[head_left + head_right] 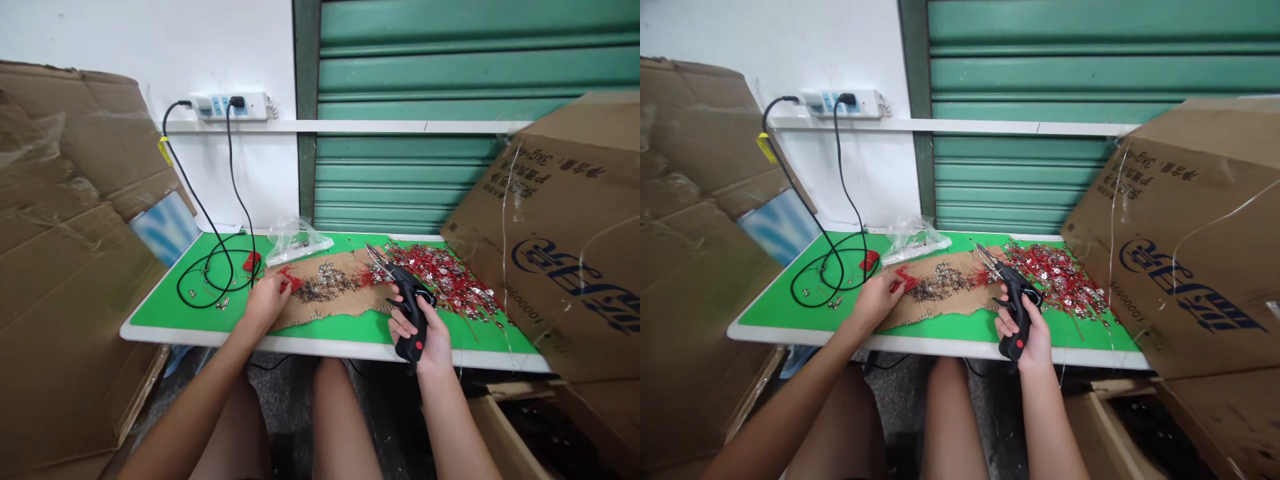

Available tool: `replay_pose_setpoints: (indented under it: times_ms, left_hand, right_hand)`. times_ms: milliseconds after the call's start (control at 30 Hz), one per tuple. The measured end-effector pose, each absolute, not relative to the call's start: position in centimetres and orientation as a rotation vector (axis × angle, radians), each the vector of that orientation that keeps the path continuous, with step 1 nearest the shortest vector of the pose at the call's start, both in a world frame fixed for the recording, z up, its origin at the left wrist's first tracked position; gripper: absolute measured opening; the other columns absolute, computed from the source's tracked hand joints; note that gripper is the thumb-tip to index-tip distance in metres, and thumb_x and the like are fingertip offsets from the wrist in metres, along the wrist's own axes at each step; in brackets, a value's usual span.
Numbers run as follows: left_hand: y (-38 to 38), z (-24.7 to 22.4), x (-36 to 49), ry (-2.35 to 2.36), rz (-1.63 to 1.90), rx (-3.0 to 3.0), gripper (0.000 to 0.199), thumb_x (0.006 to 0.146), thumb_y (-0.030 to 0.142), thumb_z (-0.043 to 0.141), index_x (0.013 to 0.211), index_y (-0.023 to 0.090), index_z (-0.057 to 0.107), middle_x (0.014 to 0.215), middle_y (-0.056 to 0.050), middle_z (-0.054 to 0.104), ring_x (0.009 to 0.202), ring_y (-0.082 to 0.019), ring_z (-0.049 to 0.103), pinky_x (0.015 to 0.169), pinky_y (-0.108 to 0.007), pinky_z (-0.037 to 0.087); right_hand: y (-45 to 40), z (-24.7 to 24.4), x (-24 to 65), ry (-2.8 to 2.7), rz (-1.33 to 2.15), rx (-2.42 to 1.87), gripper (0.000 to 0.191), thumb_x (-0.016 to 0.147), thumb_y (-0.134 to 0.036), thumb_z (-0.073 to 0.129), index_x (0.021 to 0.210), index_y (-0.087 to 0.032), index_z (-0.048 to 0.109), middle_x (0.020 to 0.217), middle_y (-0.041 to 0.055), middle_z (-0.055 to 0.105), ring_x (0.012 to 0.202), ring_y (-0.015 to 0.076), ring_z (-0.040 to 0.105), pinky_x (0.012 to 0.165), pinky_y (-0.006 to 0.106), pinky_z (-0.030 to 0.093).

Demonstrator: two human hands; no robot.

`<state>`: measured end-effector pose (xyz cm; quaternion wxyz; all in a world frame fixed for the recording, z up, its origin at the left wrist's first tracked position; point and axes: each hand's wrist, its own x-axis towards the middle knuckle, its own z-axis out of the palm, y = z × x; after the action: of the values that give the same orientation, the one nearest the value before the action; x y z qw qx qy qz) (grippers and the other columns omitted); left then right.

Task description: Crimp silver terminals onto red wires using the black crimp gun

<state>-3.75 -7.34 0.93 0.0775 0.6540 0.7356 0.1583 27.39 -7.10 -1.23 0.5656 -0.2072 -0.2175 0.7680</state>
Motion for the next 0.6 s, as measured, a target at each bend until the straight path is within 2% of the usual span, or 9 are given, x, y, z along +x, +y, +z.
replay_pose_setpoints:
  times_ms: [300, 367, 500, 600]
  left_hand:
    - [-7.1, 0.9, -3.5, 2.296, 0.299, 1.967, 0.031, 0.107, 0.03, 0.042, 0.109, 0.015, 0.069, 0.105, -0.014, 0.075, 0.092, -0.027, 0.071, 0.075, -0.033, 0.05]
    - [-7.1, 1.0, -3.3, 2.299, 0.328, 2.045, 0.031, 0.107, 0.03, 0.041, 0.109, 0.014, 0.067, 0.107, -0.015, 0.073, 0.097, -0.027, 0.07, 0.079, -0.034, 0.051]
    - [-7.0, 1.4, -2.8, 2.256, 0.379, 2.312, 0.028, 0.106, 0.026, 0.041, 0.109, 0.011, 0.065, 0.114, -0.018, 0.069, 0.111, -0.031, 0.064, 0.096, -0.04, 0.05]
    - [-6.7, 1.8, -2.4, 2.216, 0.253, 2.301, 0.029, 0.108, 0.026, 0.038, 0.112, 0.011, 0.063, 0.113, -0.018, 0.071, 0.11, -0.031, 0.066, 0.098, -0.042, 0.05]
  right_hand:
    - [-7.1, -1.1, 27.3, -0.443, 1.824, -0.482, 0.033, 0.084, -0.027, 0.081, 0.112, -0.014, 0.067, 0.086, -0.0014, 0.066, 0.044, 0.0007, 0.039, 0.039, 0.012, 0.046]
    - [-7.1, -1.0, 27.3, -0.428, 1.824, -0.472, 0.034, 0.084, -0.025, 0.08, 0.113, -0.013, 0.067, 0.086, -0.0007, 0.067, 0.043, 0.0011, 0.041, 0.038, 0.013, 0.047]
    - [-7.1, -1.0, 27.3, -0.42, 1.841, -0.453, 0.03, 0.087, -0.025, 0.076, 0.114, -0.014, 0.066, 0.085, -0.0009, 0.066, 0.042, 0.0017, 0.04, 0.038, 0.013, 0.047]
    - [-7.2, -1.0, 27.3, -0.43, 1.846, -0.456, 0.023, 0.093, -0.026, 0.069, 0.114, -0.017, 0.065, 0.085, -0.0012, 0.067, 0.043, 0.0026, 0.038, 0.038, 0.013, 0.046]
